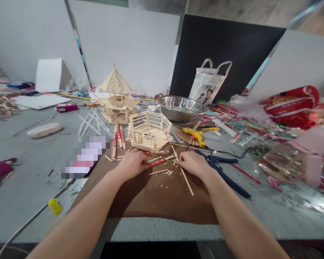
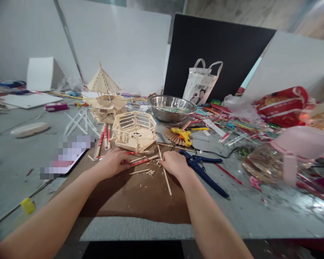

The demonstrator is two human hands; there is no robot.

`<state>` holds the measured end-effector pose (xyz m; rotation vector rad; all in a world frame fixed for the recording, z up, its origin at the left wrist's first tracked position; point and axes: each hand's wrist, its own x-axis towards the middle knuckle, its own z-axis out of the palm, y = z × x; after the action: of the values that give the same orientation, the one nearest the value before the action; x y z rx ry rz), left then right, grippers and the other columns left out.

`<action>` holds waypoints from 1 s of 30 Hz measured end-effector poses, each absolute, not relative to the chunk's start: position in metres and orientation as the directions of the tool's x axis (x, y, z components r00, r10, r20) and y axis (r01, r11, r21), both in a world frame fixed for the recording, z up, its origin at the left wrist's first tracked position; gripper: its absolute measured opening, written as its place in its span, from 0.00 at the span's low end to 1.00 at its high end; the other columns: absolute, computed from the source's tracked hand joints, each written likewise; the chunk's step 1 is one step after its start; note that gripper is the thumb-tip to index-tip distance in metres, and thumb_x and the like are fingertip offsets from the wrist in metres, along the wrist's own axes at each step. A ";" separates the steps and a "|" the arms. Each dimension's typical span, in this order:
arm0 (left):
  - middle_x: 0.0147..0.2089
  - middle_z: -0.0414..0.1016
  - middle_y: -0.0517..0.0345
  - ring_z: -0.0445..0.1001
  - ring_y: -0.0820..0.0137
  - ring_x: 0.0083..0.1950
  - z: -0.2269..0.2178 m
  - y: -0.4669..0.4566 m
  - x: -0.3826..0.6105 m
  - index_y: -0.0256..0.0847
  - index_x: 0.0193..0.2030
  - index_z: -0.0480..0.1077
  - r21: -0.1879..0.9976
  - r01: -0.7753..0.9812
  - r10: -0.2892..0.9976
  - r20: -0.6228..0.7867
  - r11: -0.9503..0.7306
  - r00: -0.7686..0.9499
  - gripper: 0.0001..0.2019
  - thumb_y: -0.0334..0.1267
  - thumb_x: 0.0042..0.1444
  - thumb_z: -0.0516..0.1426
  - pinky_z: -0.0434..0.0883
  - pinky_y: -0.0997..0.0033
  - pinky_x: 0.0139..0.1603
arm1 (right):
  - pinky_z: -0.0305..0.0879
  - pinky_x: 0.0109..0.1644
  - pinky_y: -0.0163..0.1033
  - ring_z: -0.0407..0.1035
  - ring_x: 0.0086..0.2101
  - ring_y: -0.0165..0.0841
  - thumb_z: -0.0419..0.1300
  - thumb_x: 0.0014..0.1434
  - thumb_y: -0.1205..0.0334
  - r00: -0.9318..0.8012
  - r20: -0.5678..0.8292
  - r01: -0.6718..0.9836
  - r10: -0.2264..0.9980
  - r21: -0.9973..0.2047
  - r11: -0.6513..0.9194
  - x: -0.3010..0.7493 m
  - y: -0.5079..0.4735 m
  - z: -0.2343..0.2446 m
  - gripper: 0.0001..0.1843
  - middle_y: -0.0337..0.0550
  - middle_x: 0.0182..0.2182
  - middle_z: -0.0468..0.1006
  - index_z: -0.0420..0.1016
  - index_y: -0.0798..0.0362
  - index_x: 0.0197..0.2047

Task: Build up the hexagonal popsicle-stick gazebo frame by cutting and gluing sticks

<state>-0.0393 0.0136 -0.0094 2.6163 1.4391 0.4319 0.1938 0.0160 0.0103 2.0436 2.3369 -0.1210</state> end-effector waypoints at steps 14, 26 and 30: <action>0.30 0.74 0.58 0.68 0.66 0.37 -0.012 0.020 -0.043 0.45 0.27 0.73 0.275 0.819 0.859 0.262 -0.504 0.441 0.06 0.37 0.46 0.53 0.61 0.68 0.38 | 0.55 0.40 0.33 0.63 0.39 0.31 0.48 0.57 0.61 -0.486 0.251 0.857 0.837 -0.053 0.513 0.173 0.017 -0.006 0.12 0.40 0.38 0.73 0.72 0.50 0.37; 0.26 0.74 0.57 0.69 0.66 0.32 -0.009 0.023 -0.057 0.43 0.25 0.71 0.225 0.892 0.915 0.192 -0.393 0.355 0.08 0.43 0.44 0.54 0.62 0.71 0.31 | 0.55 0.39 0.33 0.67 0.34 0.30 0.47 0.57 0.60 -0.417 0.319 0.857 0.851 -0.173 0.485 0.184 0.027 -0.008 0.14 0.40 0.32 0.76 0.73 0.52 0.36; 0.28 0.72 0.53 0.68 0.62 0.35 -0.015 0.020 -0.047 0.42 0.25 0.71 0.178 0.881 0.898 0.147 -0.437 0.416 0.09 0.45 0.42 0.56 0.62 0.68 0.33 | 0.55 0.38 0.33 0.67 0.33 0.30 0.48 0.57 0.60 -0.391 0.327 0.864 0.860 -0.191 0.466 0.186 0.027 -0.009 0.14 0.40 0.31 0.77 0.74 0.51 0.34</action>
<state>-0.0468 0.0201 -0.0147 2.5811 1.6247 0.3395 0.1861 0.0272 -0.0094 1.8590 3.0005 0.0179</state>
